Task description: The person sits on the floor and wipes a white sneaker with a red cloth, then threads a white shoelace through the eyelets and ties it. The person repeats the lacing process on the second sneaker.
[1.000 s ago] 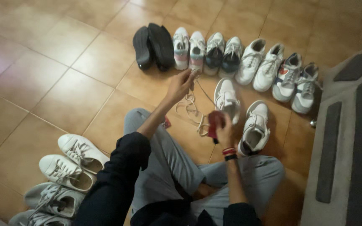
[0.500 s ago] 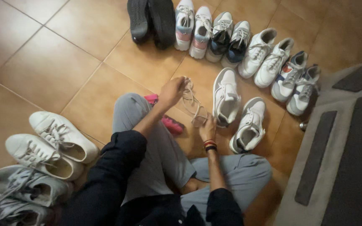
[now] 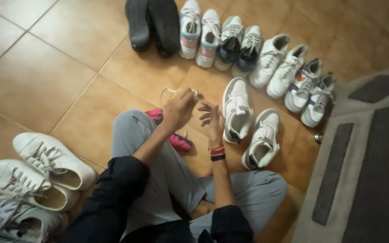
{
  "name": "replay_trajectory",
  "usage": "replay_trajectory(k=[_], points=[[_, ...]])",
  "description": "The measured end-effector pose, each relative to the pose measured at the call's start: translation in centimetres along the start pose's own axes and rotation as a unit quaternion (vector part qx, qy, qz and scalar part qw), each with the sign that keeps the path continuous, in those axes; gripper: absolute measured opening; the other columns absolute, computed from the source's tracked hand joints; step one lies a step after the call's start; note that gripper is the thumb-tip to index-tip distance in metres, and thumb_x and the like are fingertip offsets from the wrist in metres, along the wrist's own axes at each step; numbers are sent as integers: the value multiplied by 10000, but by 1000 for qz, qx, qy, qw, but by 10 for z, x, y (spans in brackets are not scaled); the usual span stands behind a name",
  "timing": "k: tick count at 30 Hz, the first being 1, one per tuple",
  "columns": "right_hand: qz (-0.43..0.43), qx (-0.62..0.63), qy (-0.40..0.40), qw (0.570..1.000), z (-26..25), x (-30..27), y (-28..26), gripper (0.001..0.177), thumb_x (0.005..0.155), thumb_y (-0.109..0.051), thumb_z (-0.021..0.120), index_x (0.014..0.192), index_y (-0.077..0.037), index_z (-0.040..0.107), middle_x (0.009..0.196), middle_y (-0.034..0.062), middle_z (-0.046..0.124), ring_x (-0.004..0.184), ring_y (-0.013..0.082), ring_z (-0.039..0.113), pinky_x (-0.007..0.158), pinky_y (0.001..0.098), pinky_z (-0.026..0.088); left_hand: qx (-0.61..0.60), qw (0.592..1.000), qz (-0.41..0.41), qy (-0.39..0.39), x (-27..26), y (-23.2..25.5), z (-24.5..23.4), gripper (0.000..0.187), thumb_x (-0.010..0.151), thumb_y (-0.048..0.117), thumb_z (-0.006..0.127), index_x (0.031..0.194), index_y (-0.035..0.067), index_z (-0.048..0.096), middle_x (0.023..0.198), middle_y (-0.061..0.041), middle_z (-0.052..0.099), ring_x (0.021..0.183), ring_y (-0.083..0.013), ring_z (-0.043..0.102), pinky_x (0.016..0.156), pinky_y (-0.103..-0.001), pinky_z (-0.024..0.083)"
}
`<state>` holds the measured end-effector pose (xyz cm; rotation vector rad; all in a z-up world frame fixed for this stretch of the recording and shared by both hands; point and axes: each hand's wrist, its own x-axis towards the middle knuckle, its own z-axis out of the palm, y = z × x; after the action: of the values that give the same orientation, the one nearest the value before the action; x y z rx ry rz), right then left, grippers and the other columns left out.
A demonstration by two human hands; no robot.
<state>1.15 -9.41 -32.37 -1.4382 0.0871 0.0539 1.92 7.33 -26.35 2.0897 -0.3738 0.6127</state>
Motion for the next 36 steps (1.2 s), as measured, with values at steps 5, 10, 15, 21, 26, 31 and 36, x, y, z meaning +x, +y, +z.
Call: replay_trajectory(k=[5,10,15,21,26,31,36], points=[[16,169,-101,980,-19,-38,-52,482,1070,-386,521,1297,18,655,1175,83,735,1045,126,678,897,241,546,148,879,-85,-445,-26,37,32,114,936,156,625,1030,160,689,994,-117,656,884,-350,662,731,-483,526],[-21,148,-61,987,-76,-61,-66,404,972,-43,707,1360,16,615,1199,61,676,1031,151,646,909,287,532,-66,925,260,-271,-68,61,47,194,943,105,598,1108,4,595,1079,-179,614,1036,-370,630,858,-423,543],[-34,221,-8,975,-128,-89,-90,419,975,-34,675,1386,-50,598,1162,48,665,1012,191,668,848,352,545,53,908,192,-368,-113,59,79,310,970,97,548,1251,-32,552,1392,-214,551,1087,-363,614,923,-450,547],[-144,245,66,957,-157,-102,-103,346,991,-48,661,1331,-32,594,1215,66,682,1072,176,684,987,353,562,-33,954,218,-205,-127,25,100,583,922,-11,617,1475,49,441,1435,-186,488,1328,-389,588,1130,-488,462],[-137,99,133,977,-173,-79,-48,379,989,-15,703,1355,-6,606,1043,47,672,915,132,659,775,301,553,0,987,103,-125,-111,24,88,707,862,14,705,1501,64,407,1540,-292,354,1337,-515,479,1043,-492,504],[-150,-6,183,972,-196,-68,31,406,943,-10,696,1336,-4,595,1050,64,698,966,152,709,841,287,579,86,973,45,-211,-113,9,85,498,901,155,747,1353,132,540,1331,-188,557,1235,-396,575,951,-487,566],[-195,-104,242,945,-205,-59,68,358,947,11,730,1282,3,605,1122,130,715,1067,202,718,934,332,584,248,876,30,-412,-140,-50,89,426,767,205,760,1127,63,583,1074,-231,583,1043,-427,579,757,-526,534]])
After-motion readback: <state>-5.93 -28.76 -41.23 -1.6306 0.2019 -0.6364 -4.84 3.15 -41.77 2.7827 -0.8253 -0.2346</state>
